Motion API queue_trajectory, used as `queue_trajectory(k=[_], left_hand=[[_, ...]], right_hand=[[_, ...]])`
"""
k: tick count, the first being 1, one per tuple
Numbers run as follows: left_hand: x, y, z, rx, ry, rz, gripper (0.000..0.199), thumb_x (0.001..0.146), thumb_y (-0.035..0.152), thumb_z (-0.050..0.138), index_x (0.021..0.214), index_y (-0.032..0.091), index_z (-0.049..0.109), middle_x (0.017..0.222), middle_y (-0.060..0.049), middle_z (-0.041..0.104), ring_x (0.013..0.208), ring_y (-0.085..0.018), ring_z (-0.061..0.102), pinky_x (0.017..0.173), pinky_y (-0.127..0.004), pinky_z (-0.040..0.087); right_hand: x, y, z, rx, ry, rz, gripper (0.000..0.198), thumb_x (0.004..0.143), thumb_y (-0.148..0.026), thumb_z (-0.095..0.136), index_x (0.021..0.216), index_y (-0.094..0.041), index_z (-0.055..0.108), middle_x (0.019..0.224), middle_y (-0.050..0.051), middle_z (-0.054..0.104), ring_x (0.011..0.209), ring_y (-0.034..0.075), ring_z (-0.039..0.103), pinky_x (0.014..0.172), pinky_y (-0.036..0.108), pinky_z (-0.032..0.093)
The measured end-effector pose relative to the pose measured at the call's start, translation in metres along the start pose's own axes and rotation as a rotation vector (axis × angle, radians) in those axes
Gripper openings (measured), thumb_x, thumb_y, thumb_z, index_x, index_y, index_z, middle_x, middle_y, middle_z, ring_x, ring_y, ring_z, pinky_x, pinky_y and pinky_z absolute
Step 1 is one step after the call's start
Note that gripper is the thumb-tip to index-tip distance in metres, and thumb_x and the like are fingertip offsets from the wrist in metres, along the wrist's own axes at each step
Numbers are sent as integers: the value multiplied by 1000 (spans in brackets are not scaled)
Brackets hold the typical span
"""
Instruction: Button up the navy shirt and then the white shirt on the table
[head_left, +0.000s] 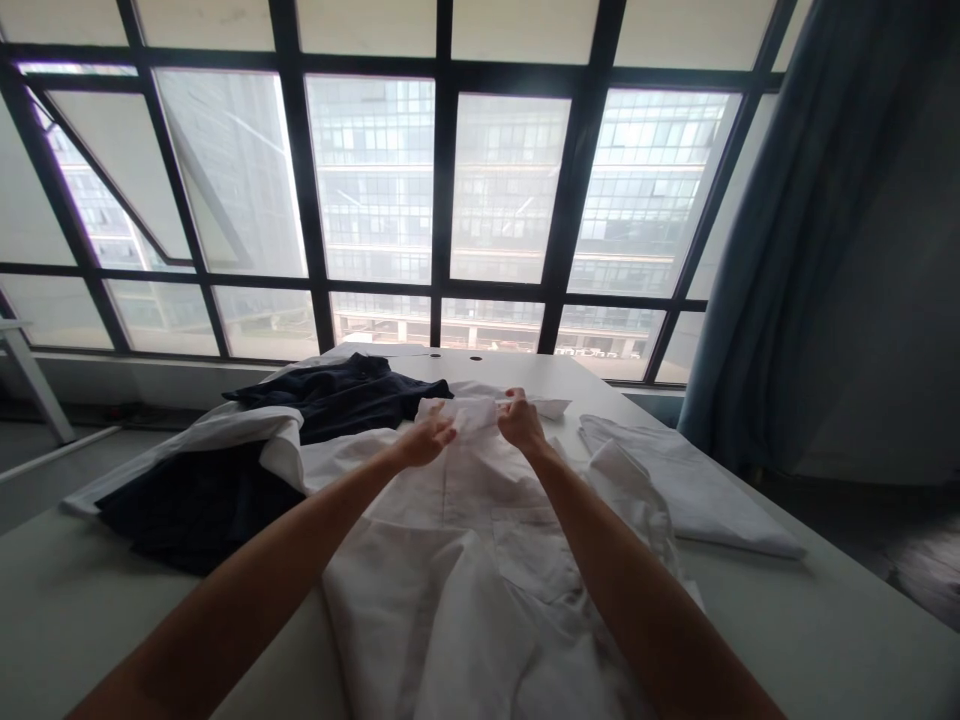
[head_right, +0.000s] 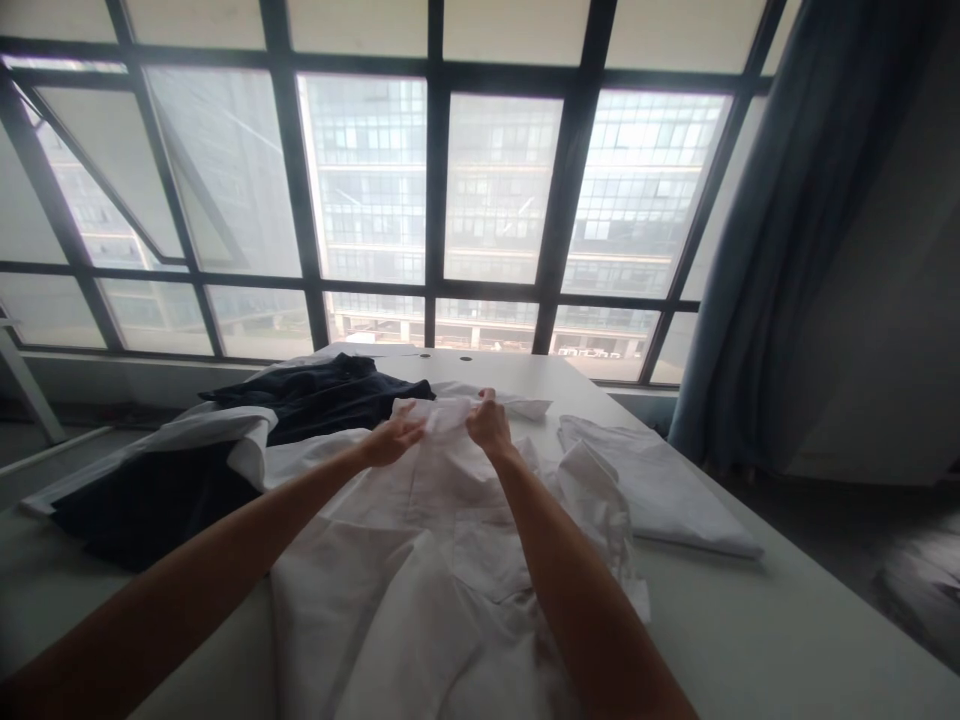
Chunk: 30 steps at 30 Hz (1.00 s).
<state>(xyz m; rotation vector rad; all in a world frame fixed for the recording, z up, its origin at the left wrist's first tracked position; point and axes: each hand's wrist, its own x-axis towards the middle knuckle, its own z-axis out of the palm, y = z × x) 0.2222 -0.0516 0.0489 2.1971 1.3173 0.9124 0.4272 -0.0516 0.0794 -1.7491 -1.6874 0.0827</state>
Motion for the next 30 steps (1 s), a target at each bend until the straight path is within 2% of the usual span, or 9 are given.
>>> queue_trajectory(k=[3,6,9,12,17,21,24,26,30], left_hand=[[-16,-9,2,208,-103,61,61,81,21,65,140,12,49,130,-18,64,124,-30,58,106,-40,43],[-33,-13,-1,366,-111,82,23,81,23,63,100,13,73,109,-15,72,103,-28,67,93,-35,50],[-48,-14,-2,414,-88,30,13,80,20,62,79,15,74,89,-10,73,85,-24,68,79,-31,51],[-59,-18,3,400,-56,3,13,82,19,60,85,15,72,89,-9,73,82,-21,67,75,-28,48],[-71,-22,13,428,5,36,16,90,22,54,90,17,69,96,-9,72,85,-20,67,76,-27,46],[-72,-24,15,425,27,61,15,90,22,55,91,17,69,98,-10,71,87,-21,67,76,-28,46],[-75,-24,13,415,54,107,18,93,25,54,90,16,70,96,-10,71,87,-22,67,77,-29,47],[-77,-22,13,375,25,213,23,95,29,54,90,16,71,95,-10,71,89,-21,66,80,-29,47],[-82,-14,16,227,-70,375,22,93,36,59,90,19,73,94,-6,72,86,-18,66,78,-25,47]], right_hand=[[-6,-6,-1,-105,-155,-45,30,94,-31,51,112,-13,66,100,15,74,94,24,69,77,27,48],[-27,-29,5,-154,-546,-133,33,91,-39,56,76,-14,71,76,10,73,72,18,69,67,23,48],[-56,-56,17,-196,-833,-193,39,86,-47,62,62,-16,67,58,6,68,55,16,65,60,23,49],[-76,-70,26,-293,-874,-175,36,81,-46,68,63,-15,68,46,4,61,49,17,62,57,25,51],[-83,-68,27,-276,-1023,8,30,87,-24,55,64,-9,66,42,6,57,41,17,58,47,28,52],[-85,-62,26,-195,-929,54,32,88,-25,53,59,-13,62,42,7,56,40,18,57,41,28,50],[-87,-49,24,20,-899,116,30,87,-21,55,58,-15,58,47,4,59,42,15,58,42,25,50],[-89,-34,23,222,-902,142,26,86,-20,56,61,-14,58,51,2,61,45,13,59,45,22,50],[-93,-6,26,543,-830,84,23,85,-29,62,68,-15,57,53,-3,57,46,9,56,44,17,43]])
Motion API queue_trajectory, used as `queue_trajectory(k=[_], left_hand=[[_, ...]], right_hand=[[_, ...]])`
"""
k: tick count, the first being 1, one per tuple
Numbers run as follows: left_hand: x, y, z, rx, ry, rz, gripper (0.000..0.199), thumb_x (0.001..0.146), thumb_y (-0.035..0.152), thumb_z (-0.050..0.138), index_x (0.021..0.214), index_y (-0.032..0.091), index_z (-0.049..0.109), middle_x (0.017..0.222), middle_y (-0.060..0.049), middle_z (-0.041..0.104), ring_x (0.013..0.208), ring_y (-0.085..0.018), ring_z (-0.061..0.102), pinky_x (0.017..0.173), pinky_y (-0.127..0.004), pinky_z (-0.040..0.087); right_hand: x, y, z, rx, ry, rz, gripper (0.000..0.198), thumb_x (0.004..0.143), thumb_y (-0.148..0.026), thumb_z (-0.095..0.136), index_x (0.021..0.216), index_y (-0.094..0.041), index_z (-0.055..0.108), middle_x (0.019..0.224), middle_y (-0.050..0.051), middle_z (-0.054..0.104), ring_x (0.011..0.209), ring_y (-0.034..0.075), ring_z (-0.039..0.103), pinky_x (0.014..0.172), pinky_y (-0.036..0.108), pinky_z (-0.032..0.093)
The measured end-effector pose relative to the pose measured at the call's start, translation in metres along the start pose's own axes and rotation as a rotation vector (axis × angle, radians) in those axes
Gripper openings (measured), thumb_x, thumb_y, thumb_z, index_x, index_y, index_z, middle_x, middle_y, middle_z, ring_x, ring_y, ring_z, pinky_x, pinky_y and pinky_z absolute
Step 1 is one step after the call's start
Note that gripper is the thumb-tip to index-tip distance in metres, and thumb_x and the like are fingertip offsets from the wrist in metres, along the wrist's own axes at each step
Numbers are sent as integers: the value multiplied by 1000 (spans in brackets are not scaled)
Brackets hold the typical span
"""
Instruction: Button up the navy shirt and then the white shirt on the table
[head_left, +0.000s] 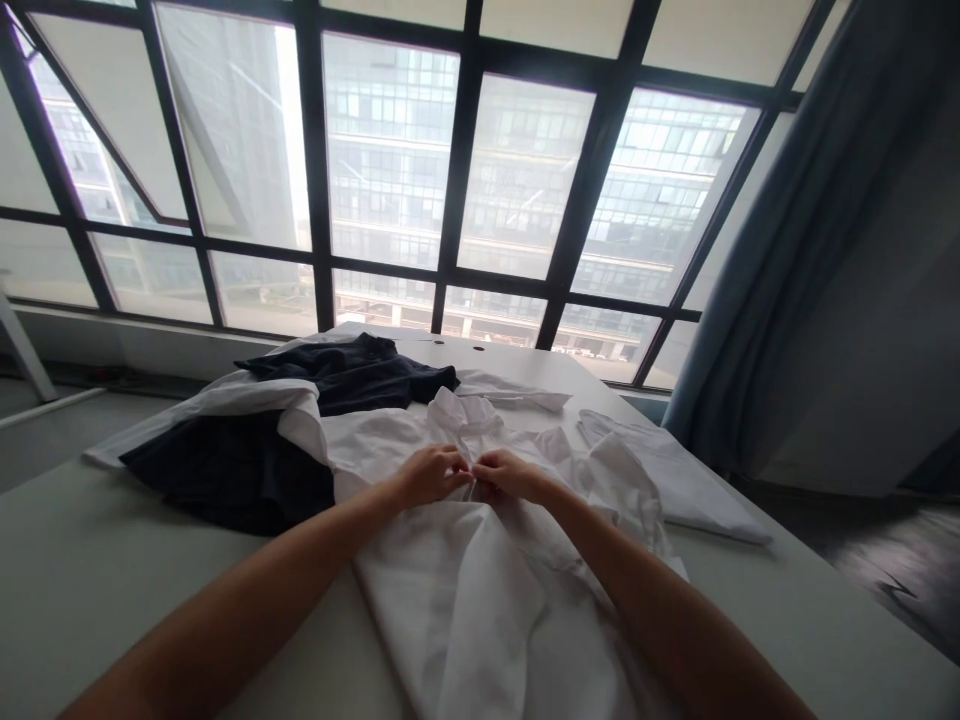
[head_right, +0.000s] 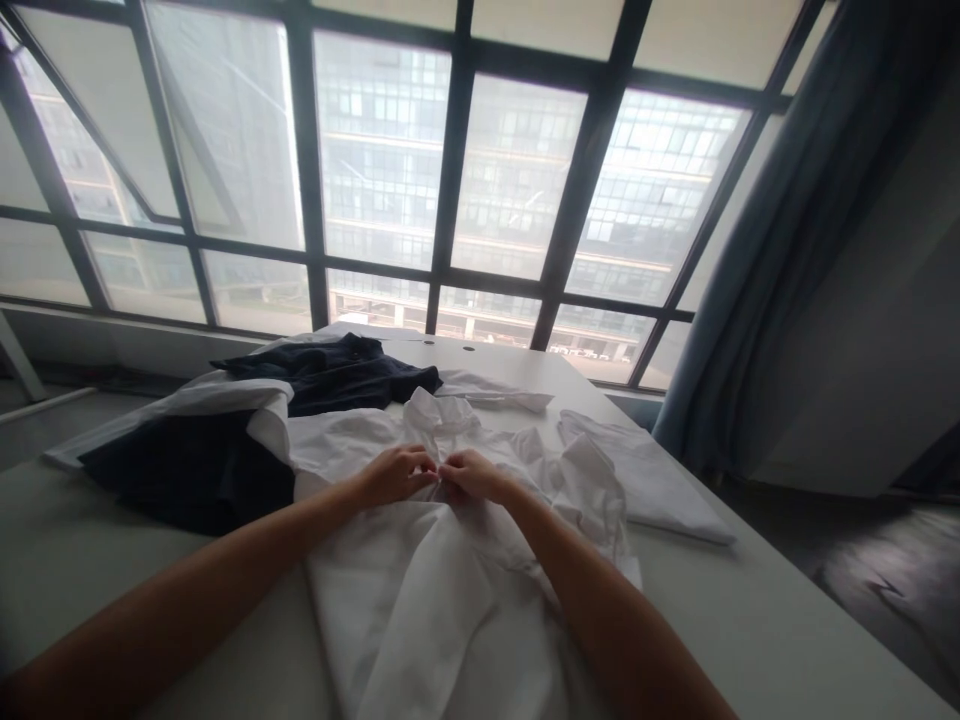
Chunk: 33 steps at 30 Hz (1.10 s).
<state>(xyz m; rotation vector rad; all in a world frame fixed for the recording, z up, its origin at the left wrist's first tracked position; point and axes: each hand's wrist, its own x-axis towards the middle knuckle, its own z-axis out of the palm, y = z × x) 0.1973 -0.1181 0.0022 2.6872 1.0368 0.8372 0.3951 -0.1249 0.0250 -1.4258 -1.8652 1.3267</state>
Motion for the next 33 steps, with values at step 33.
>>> queue_trajectory(k=[33], left_hand=[[2,12,-16,213,-25,-307,13,74,30,63,77,18,66,75,-7,68,69,-21,61,64,-28,41]], right_hand=[[-19,-7,-17,-821,255,20,22,80,-27,55,76,-20,76,76,6,73,68,18,62,62,25,41]])
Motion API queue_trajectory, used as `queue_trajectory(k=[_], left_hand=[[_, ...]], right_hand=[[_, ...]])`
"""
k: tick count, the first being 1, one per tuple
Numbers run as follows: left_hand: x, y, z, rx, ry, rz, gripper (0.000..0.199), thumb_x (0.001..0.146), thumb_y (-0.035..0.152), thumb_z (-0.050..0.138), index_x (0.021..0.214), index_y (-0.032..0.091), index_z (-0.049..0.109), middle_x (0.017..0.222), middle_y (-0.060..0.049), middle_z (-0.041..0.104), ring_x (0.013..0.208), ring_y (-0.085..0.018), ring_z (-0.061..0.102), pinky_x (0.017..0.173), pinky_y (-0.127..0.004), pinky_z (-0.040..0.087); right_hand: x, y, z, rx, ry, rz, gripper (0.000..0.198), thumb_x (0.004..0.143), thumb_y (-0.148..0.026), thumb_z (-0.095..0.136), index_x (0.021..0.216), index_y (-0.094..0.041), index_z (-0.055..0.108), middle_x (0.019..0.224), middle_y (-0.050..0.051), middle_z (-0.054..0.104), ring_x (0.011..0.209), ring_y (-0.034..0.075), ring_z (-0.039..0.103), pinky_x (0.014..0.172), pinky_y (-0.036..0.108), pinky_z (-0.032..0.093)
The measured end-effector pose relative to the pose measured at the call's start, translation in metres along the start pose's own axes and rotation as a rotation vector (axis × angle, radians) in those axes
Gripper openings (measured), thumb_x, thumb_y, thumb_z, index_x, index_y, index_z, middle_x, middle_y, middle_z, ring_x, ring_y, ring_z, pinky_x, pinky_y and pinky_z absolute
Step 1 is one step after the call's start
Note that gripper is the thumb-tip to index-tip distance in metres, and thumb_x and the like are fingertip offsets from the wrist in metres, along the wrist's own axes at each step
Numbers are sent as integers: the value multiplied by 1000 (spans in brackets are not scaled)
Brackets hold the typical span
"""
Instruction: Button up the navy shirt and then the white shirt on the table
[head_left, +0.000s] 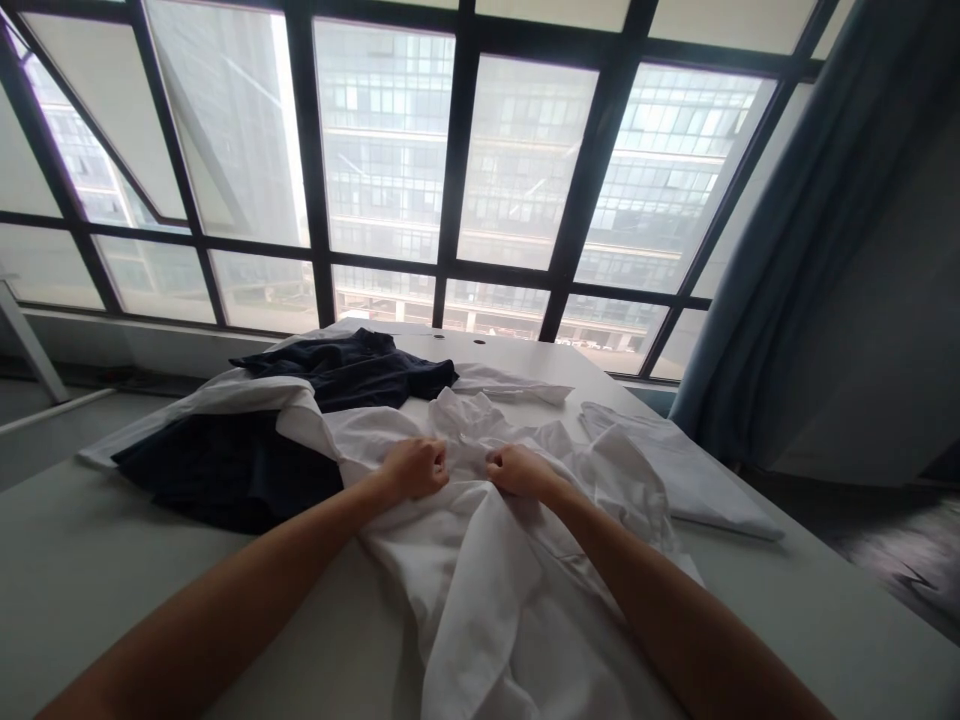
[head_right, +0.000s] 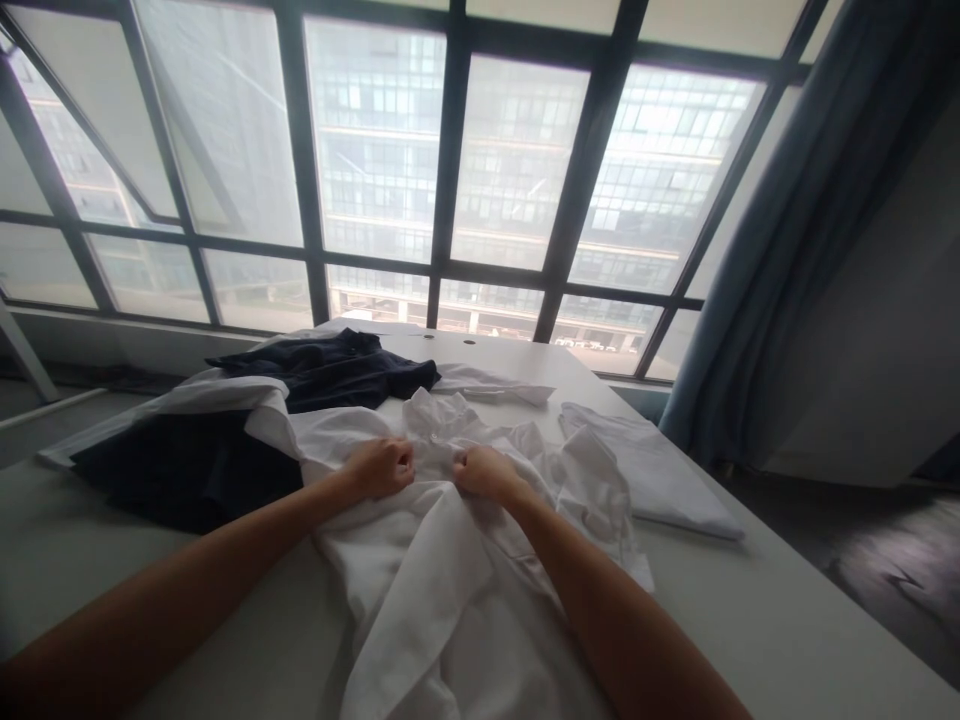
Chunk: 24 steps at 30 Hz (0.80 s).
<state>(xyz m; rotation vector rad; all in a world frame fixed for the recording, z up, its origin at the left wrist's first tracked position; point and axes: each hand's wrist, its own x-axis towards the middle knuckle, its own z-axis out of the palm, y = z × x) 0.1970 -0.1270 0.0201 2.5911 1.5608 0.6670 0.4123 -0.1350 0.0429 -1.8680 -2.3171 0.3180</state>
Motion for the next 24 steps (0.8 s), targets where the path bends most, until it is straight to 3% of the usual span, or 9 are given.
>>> queue_trajectory(k=[2,4,9,15,20,24], left_hand=[[-1,7,1,-24,-41,3,28,70,18,61,97,19,69,90,-7,72,78,-23,66,69,-28,45],[-1,11,2,-50,-67,-13,35,70,16,60,104,20,69,95,-7,73,83,-23,67,74,-29,48],[0,14,7,-14,-54,-28,21,79,24,58,94,19,72,92,-9,74,85,-26,69,77,-33,49],[0,10,15,17,-31,-4,24,89,27,51,93,18,72,98,-12,73,87,-25,69,81,-34,49],[1,11,15,-4,-27,-41,31,93,34,48,89,16,73,96,-13,74,87,-27,69,80,-36,49],[0,14,13,-55,18,-75,29,93,36,51,101,18,72,100,-13,74,91,-28,70,80,-36,49]], right_hand=[[-3,-5,-6,-35,-98,10,17,78,-28,61,72,-21,75,74,7,73,68,20,63,62,26,42],[-3,-12,-11,-74,-113,24,17,77,-33,65,70,-20,74,74,8,72,70,21,64,63,27,44],[12,-32,-12,-192,181,-31,38,86,-50,59,95,-16,73,93,15,74,88,27,68,74,31,47],[35,-36,1,-304,101,-192,27,88,-33,62,104,-14,71,108,18,71,94,28,68,80,32,48],[38,-23,16,-349,185,-331,24,97,-24,47,103,-14,68,108,17,69,106,27,63,78,30,48],[34,-15,23,-305,232,-350,23,100,-21,42,101,-15,65,105,14,68,103,22,62,78,27,46]])
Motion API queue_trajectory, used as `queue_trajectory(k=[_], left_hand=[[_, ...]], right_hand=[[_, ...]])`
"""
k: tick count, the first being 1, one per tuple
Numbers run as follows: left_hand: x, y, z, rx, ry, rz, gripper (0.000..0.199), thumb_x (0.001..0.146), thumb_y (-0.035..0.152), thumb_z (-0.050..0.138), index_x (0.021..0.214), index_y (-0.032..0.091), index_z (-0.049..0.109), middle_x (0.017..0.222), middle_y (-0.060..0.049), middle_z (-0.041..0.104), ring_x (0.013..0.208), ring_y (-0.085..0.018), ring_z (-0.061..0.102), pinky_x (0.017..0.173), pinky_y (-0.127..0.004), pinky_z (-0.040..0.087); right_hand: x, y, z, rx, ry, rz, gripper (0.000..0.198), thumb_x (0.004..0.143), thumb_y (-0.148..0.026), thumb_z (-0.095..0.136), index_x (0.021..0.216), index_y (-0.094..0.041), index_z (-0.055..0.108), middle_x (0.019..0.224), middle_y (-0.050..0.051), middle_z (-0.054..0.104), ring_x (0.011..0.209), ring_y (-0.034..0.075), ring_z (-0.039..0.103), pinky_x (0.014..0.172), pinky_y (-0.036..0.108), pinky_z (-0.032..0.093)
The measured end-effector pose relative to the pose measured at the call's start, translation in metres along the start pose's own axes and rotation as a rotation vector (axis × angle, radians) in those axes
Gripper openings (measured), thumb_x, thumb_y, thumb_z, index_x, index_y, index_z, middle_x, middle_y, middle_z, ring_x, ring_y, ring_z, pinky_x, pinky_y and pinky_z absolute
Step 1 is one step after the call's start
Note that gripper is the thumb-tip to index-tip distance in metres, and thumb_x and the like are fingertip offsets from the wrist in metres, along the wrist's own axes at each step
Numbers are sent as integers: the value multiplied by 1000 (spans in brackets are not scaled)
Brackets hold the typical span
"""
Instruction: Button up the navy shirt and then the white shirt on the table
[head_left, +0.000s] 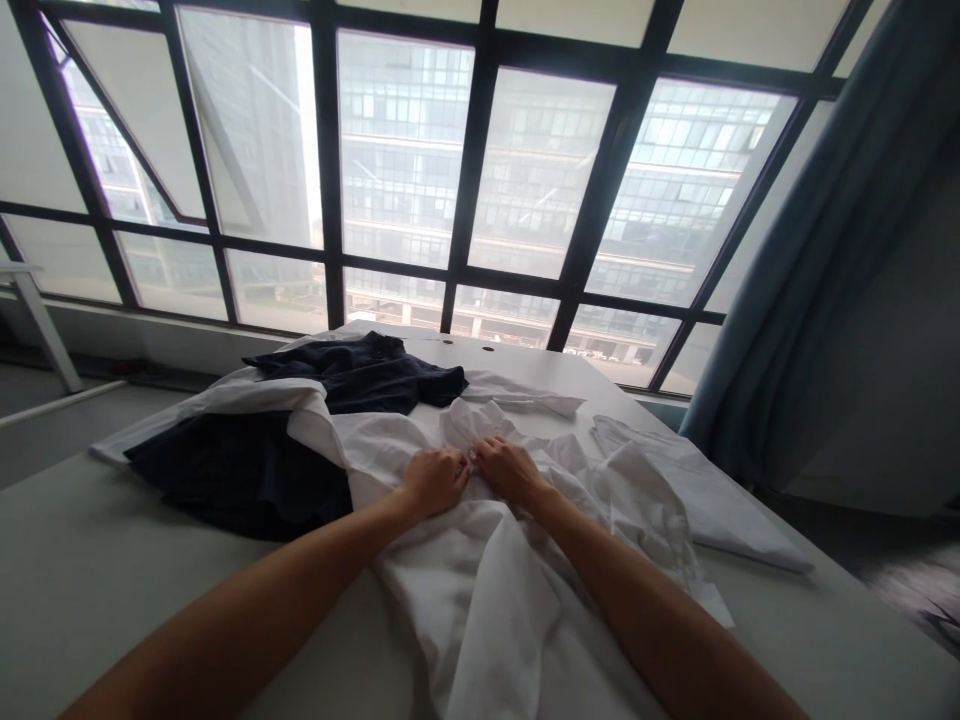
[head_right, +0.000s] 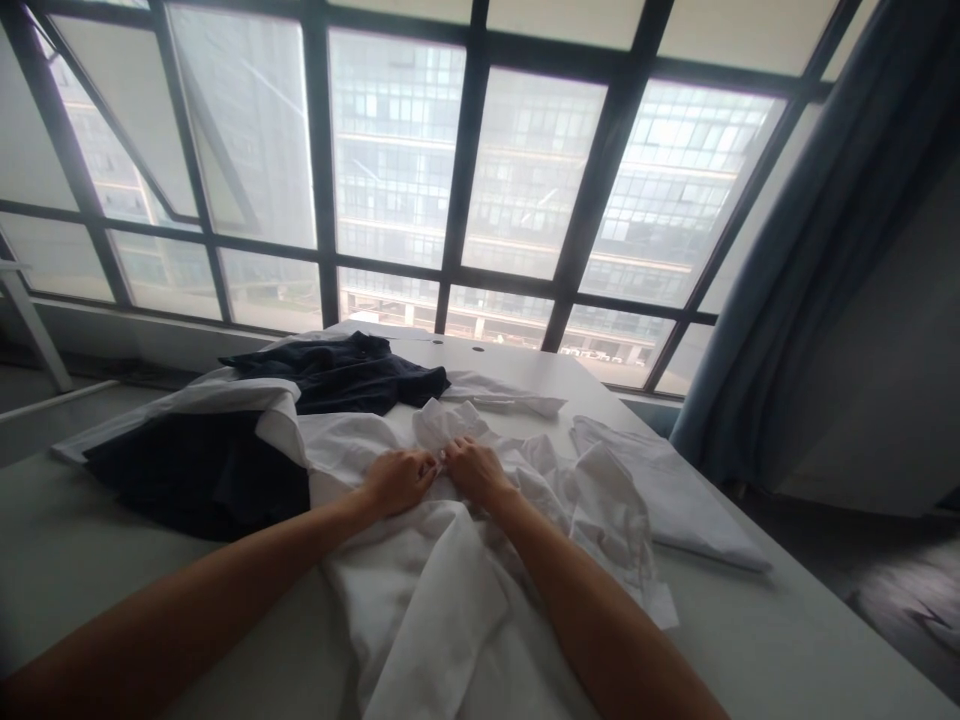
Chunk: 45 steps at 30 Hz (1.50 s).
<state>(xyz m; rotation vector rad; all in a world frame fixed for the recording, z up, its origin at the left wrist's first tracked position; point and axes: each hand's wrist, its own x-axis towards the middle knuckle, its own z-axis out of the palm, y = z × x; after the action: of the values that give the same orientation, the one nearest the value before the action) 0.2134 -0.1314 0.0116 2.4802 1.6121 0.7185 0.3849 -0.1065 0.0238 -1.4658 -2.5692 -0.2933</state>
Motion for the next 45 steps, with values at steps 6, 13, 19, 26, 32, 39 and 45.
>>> queue_trajectory(k=[6,13,19,26,32,39,45], left_hand=[[5,-3,4,-151,50,-133,37,96,42,46,99,19,74,99,-11,75,90,-26,70,76,-31,48],[10,-10,8,-187,31,-85,27,92,33,53,97,19,76,94,-8,77,86,-23,71,74,-29,47],[5,-6,7,-37,52,9,30,95,32,48,94,16,73,95,-12,76,88,-26,71,76,-32,48],[4,-3,6,7,32,4,25,93,31,51,94,19,72,99,-9,75,92,-25,70,78,-32,48],[5,2,2,41,-16,-75,23,89,33,54,93,19,72,95,-10,75,91,-26,70,79,-33,48],[12,-4,7,-120,-22,-180,26,87,34,56,97,18,73,96,-10,76,92,-26,70,78,-32,48],[20,-19,15,-534,-65,-193,24,85,30,58,93,16,75,96,-8,76,88,-23,70,78,-29,50]], right_hand=[[-11,-1,6,196,167,-33,18,97,-24,47,99,-16,63,99,8,69,88,17,64,74,24,43],[-13,0,12,324,175,-61,21,97,-26,48,104,-20,67,99,5,71,80,15,64,69,23,40],[-13,-2,2,178,123,-10,24,99,-30,45,109,-25,67,109,5,68,81,15,65,66,24,41],[-13,-4,-2,95,124,-26,15,95,-24,50,97,-21,64,105,5,66,84,17,65,65,25,39],[-13,-12,2,109,125,54,14,94,-20,50,98,-19,63,102,8,67,85,17,64,67,24,40],[-11,-15,9,266,183,137,12,89,-22,56,89,-20,68,97,6,71,79,17,65,65,24,40],[-7,-10,24,438,316,96,11,86,-24,63,80,-20,71,85,5,72,70,16,64,62,23,41]])
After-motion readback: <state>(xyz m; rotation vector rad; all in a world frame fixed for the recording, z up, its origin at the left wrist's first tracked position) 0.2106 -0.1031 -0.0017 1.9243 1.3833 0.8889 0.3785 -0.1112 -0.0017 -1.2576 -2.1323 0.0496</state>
